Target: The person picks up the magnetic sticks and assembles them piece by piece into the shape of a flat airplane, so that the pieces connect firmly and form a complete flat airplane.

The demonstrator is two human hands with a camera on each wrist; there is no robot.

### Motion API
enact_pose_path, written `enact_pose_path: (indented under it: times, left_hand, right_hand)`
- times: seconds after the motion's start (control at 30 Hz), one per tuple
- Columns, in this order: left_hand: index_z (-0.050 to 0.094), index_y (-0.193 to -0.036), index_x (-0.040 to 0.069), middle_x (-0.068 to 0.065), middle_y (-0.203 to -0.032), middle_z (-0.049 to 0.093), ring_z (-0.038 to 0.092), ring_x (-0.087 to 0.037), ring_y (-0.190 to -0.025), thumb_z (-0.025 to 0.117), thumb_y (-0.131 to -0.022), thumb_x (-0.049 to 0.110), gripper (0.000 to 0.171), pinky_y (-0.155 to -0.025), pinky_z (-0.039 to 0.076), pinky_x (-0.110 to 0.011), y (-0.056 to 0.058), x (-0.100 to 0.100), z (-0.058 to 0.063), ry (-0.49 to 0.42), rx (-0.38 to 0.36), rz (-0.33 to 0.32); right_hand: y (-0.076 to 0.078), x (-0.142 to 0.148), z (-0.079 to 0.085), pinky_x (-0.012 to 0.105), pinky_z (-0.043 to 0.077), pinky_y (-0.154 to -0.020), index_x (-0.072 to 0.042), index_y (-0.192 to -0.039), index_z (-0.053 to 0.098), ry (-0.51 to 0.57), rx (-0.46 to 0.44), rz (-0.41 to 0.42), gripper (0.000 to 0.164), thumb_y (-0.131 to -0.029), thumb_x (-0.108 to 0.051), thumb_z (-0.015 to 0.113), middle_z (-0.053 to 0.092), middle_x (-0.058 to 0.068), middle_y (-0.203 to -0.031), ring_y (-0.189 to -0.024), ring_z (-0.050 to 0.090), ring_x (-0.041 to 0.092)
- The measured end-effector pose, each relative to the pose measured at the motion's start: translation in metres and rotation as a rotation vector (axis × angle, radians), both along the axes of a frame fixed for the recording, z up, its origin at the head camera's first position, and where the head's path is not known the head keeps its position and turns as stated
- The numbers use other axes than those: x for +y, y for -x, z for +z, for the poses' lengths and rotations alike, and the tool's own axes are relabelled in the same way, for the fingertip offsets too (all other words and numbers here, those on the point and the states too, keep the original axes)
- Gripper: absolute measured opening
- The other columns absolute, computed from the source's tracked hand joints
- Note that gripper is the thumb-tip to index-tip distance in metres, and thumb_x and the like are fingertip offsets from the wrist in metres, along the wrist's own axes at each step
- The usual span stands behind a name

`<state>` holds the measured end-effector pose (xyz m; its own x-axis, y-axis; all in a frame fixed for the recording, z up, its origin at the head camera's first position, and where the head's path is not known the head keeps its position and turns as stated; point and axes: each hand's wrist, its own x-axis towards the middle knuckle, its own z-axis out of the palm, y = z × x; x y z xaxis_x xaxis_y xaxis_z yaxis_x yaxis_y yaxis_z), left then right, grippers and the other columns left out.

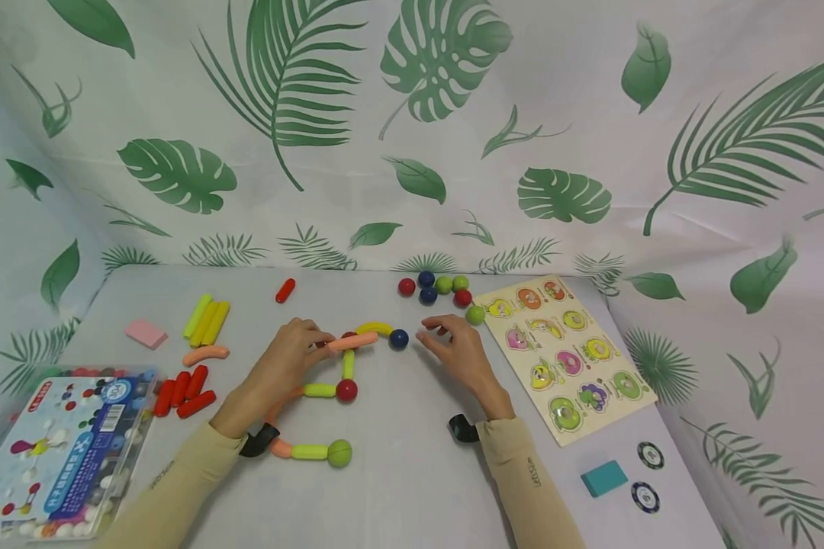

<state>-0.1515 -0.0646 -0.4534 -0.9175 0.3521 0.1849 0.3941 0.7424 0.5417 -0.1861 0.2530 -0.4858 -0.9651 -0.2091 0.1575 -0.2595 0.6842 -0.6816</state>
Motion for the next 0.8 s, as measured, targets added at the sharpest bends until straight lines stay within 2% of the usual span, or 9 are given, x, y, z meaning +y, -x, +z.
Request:
enact_pose_path:
  times: [0.13,0.3,0.47,0.6,0.8]
  left_hand:
    - [0.079,-0.104,0.004,-0.008,-0.092,0.071,0.056,-0.023,-0.085,0.079,-0.088,0.016,0.021,-0.081,0.047,-0.037,0.001,0.022,0.003,-0.015,-0.007,-0.067]
    - [0.08,-0.103,0.005,-0.006,-0.095,0.074,0.057,-0.021,-0.085,0.079,-0.088,0.012,0.017,-0.082,0.046,-0.036,0.002,0.047,-0.002,-0.029,-0.022,-0.17]
    - [0.081,-0.101,0.008,-0.003,-0.09,0.072,0.059,-0.02,-0.088,0.079,-0.087,0.015,0.015,-0.084,0.045,-0.036,0.0,0.064,-0.01,0.025,0.002,-0.252]
    - [0.081,-0.098,0.009,-0.002,-0.088,0.071,0.057,-0.02,-0.089,0.08,-0.086,0.018,0.015,-0.083,0.042,-0.035,-0.002,0.073,-0.013,0.072,-0.028,-0.269]
    - [0.081,-0.095,0.008,-0.003,-0.087,0.072,0.056,-0.02,-0.086,0.081,-0.086,0.019,0.014,-0.08,0.04,-0.034,-0.004,0.075,-0.014,0.12,-0.054,-0.269]
  right_hand:
    - [-0.001,0.003,0.002,0.039,0.049,-0.087,-0.01,-0.122,0.071,0.0,0.01,-0.013,0.036,-0.096,-0.036,0.07,0.071,0.002,-0.114,-0.1,0.061,0.017]
    - [-0.001,0.009,0.006,0.039,0.049,-0.086,-0.01,-0.12,0.072,-0.003,0.04,-0.05,0.034,-0.096,-0.034,0.071,0.07,0.003,-0.112,-0.098,0.061,0.019]
    - [-0.001,0.015,0.009,0.038,0.049,-0.085,-0.013,-0.119,0.073,0.006,0.055,-0.069,0.029,-0.095,-0.031,0.072,0.07,0.004,-0.111,-0.097,0.062,0.02]
    - [-0.002,0.019,0.01,0.038,0.048,-0.086,-0.014,-0.119,0.072,0.009,0.047,-0.068,0.029,-0.095,-0.031,0.072,0.07,0.004,-0.112,-0.098,0.062,0.021]
    - [-0.004,0.018,0.01,0.04,0.048,-0.088,-0.012,-0.12,0.072,0.026,0.016,-0.057,0.032,-0.095,-0.033,0.072,0.069,0.002,-0.113,-0.099,0.061,0.019]
